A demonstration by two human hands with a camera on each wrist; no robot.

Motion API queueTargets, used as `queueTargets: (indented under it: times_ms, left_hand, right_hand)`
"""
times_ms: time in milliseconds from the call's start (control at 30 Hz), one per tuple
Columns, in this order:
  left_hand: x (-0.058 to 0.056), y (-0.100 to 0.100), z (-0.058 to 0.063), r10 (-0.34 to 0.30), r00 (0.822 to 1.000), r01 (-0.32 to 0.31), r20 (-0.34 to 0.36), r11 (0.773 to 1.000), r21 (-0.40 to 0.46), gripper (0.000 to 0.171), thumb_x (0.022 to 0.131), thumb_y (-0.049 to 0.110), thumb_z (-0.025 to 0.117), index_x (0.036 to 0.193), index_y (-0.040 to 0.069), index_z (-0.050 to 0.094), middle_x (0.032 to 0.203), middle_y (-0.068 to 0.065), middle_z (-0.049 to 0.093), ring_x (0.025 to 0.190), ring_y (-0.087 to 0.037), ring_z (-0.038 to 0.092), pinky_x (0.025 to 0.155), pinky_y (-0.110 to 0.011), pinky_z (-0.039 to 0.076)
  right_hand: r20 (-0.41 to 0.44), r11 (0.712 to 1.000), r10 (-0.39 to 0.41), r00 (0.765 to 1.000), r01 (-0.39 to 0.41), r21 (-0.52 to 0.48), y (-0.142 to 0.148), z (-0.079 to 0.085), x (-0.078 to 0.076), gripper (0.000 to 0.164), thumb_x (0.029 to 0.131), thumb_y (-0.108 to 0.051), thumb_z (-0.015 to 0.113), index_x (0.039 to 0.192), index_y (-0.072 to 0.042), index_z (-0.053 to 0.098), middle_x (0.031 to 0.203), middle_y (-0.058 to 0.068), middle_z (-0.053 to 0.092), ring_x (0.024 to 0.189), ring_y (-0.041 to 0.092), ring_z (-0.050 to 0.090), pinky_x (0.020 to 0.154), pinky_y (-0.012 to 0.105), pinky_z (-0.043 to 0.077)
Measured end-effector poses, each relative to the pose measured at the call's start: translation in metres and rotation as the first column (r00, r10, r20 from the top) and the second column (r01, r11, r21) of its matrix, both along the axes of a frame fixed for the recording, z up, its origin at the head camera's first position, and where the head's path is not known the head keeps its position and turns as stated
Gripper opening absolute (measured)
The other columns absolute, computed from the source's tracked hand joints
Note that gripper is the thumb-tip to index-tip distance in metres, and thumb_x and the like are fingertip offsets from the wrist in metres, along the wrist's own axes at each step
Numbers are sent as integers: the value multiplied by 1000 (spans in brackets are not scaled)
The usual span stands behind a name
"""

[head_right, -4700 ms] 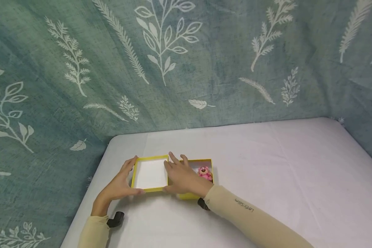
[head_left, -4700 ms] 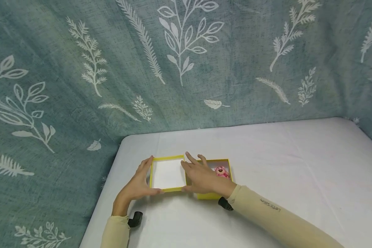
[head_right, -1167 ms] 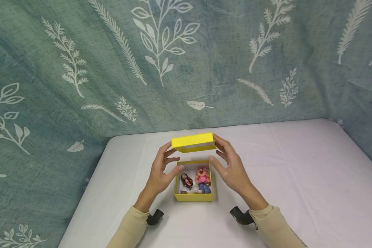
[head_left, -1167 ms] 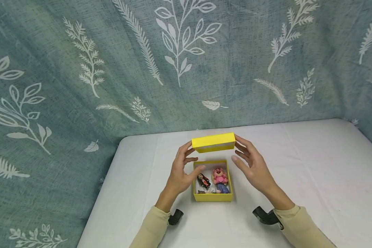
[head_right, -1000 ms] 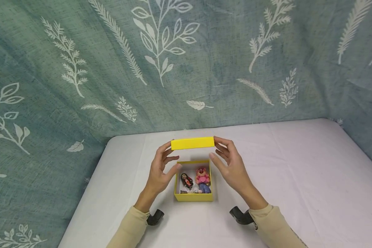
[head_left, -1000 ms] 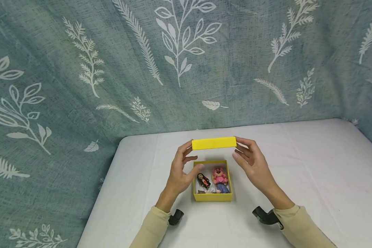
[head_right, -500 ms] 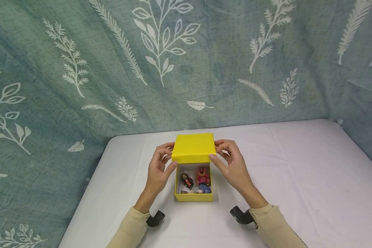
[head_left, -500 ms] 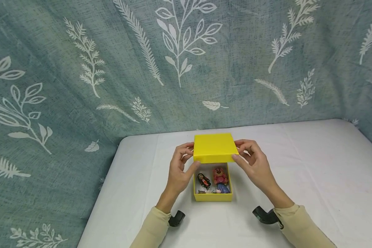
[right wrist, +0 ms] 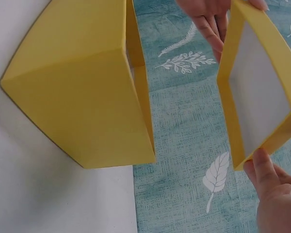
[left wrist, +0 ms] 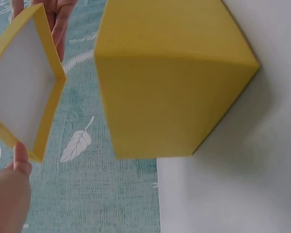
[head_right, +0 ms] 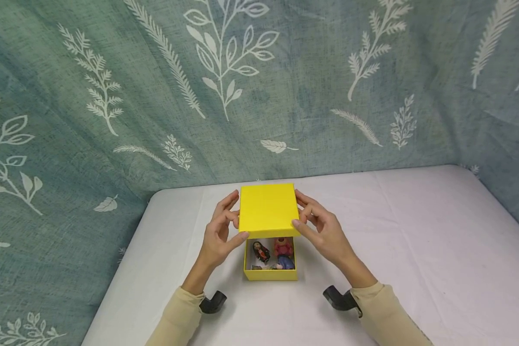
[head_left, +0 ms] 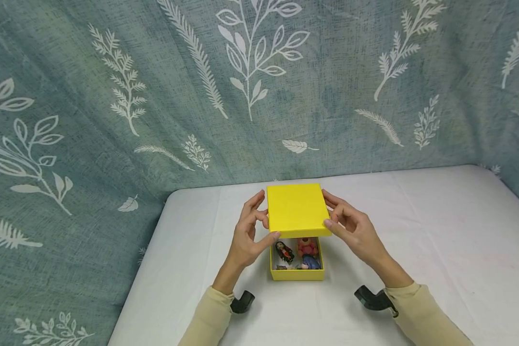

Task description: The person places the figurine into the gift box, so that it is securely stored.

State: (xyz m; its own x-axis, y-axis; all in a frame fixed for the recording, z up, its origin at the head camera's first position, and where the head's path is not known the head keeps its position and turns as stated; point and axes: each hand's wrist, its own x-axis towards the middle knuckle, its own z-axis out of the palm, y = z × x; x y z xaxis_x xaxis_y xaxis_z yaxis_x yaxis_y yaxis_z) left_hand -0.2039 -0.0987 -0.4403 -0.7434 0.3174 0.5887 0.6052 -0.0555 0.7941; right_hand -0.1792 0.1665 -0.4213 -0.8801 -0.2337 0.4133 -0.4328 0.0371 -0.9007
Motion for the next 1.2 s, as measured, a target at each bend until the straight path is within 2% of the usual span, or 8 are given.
queueTargets:
  times_ms: [133,333,467,600,767,867,1033,1200]
  left_hand:
    - [-2,-3,0,-57,998,57,20,998,-30,27,83,5,74,82,-1,48,159,-17,21,149,-31,18,115,-52,32]
    - [-4,-7,0,-111,994,111,8,991,-69,29,82,13,78,80,5,51,159,-12,19,148,-30,18,116,-59,25]
    - [-4,-10,1,-129,992,129,4,987,-99,29,80,12,81,81,6,53,158,-13,18,148,-31,18,116,-56,27]
    - [-3,-12,3,-124,992,126,26,984,-128,37,76,13,85,93,5,53,157,-12,17,149,-30,19,116,-47,32]
    - [-3,-14,5,-111,993,114,26,983,-147,90,72,35,86,140,-2,40,160,-12,12,145,-36,22,106,-35,39]
    - [1,-14,11,-100,995,100,8,979,-179,113,71,45,83,152,-6,22,160,-19,13,139,-41,25,99,-37,39]
    - [16,-16,27,-79,997,76,1,957,-279,104,70,20,89,148,-11,27,153,-30,24,135,-41,31,101,-35,38]
    - [14,-24,-3,-67,997,73,29,932,-355,95,68,10,90,149,6,39,159,-16,23,146,-28,28,110,-37,37]
  right_hand:
    - [-28,1000,25,999,-25,-4,2,1,-1,7,94,4,58,96,7,52,154,24,32,141,22,39,107,15,38]
    - [52,993,103,993,-100,-64,6,1,-1,59,98,2,53,150,7,27,160,20,22,139,2,38,106,16,39]
    - [135,993,120,984,-118,-22,8,2,-3,60,100,-5,54,153,0,26,159,22,24,132,1,45,101,15,44]
    - [119,991,119,986,-125,38,10,4,-4,62,97,-3,57,153,-4,30,156,21,29,127,3,49,99,16,46]
    - [78,986,126,989,-134,103,12,4,-4,69,94,-1,62,154,-10,30,157,12,30,134,2,39,105,14,39]
    - [63,976,155,986,-163,144,15,2,-3,73,92,-1,64,155,-11,28,158,10,27,136,2,36,106,13,37]
    - [11,948,216,976,-213,238,22,-6,2,83,89,-1,69,156,-11,22,161,9,21,141,2,31,110,14,34]
    - [-63,924,209,976,-176,339,25,-20,9,88,84,-5,76,155,-9,25,162,12,19,145,1,25,111,15,33]
